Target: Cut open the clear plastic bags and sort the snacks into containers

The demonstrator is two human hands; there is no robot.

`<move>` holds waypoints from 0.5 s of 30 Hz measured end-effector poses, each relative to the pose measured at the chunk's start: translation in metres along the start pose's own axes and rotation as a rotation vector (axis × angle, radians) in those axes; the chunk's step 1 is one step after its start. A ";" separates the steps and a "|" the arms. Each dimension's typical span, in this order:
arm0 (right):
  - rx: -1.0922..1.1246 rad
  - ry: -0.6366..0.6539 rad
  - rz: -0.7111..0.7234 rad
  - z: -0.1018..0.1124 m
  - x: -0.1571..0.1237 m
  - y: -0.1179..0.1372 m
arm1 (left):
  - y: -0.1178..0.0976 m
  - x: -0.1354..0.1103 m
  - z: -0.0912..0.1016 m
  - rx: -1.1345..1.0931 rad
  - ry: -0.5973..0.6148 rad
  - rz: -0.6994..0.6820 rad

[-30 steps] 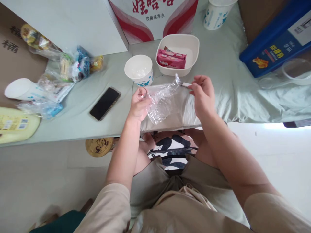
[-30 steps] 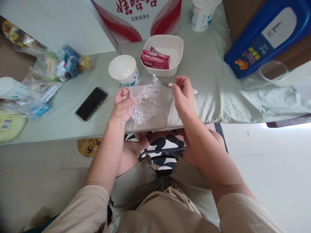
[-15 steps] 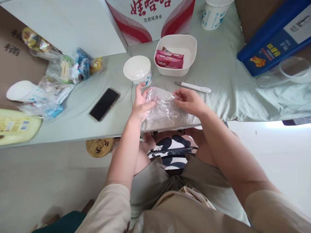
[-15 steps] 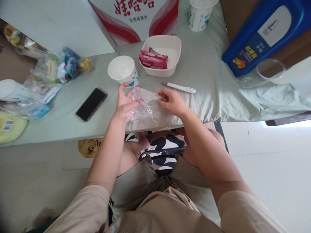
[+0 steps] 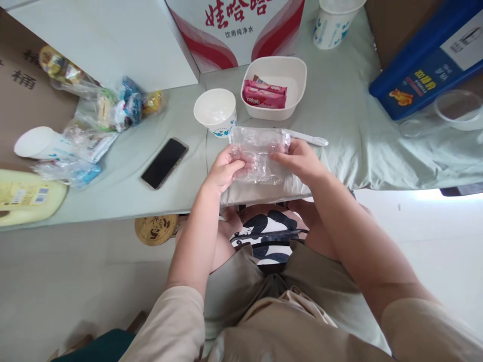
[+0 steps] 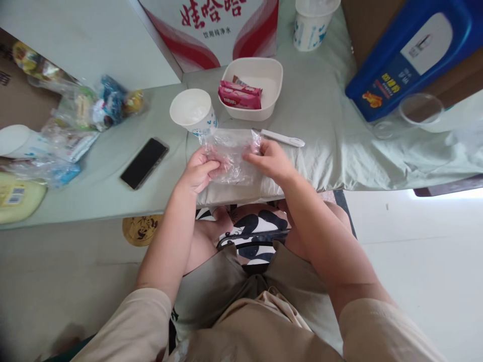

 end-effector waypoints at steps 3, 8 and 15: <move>0.092 -0.143 0.042 0.007 -0.002 0.001 | -0.001 0.000 0.004 0.028 -0.015 -0.003; 0.206 -0.131 0.057 0.002 0.000 -0.002 | -0.002 -0.002 -0.002 0.021 0.080 0.008; 0.091 0.061 -0.094 -0.018 -0.001 -0.006 | -0.003 -0.002 0.001 0.086 -0.049 -0.018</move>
Point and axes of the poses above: each hand's wrist, its own x-axis towards the middle knuckle, its own z-axis out of the back of the hand, y = z × x, the point moved 7 cm from there along x, towards the middle knuckle, and after that the axes turned 11 degrees about y, right-handed, at the moved point
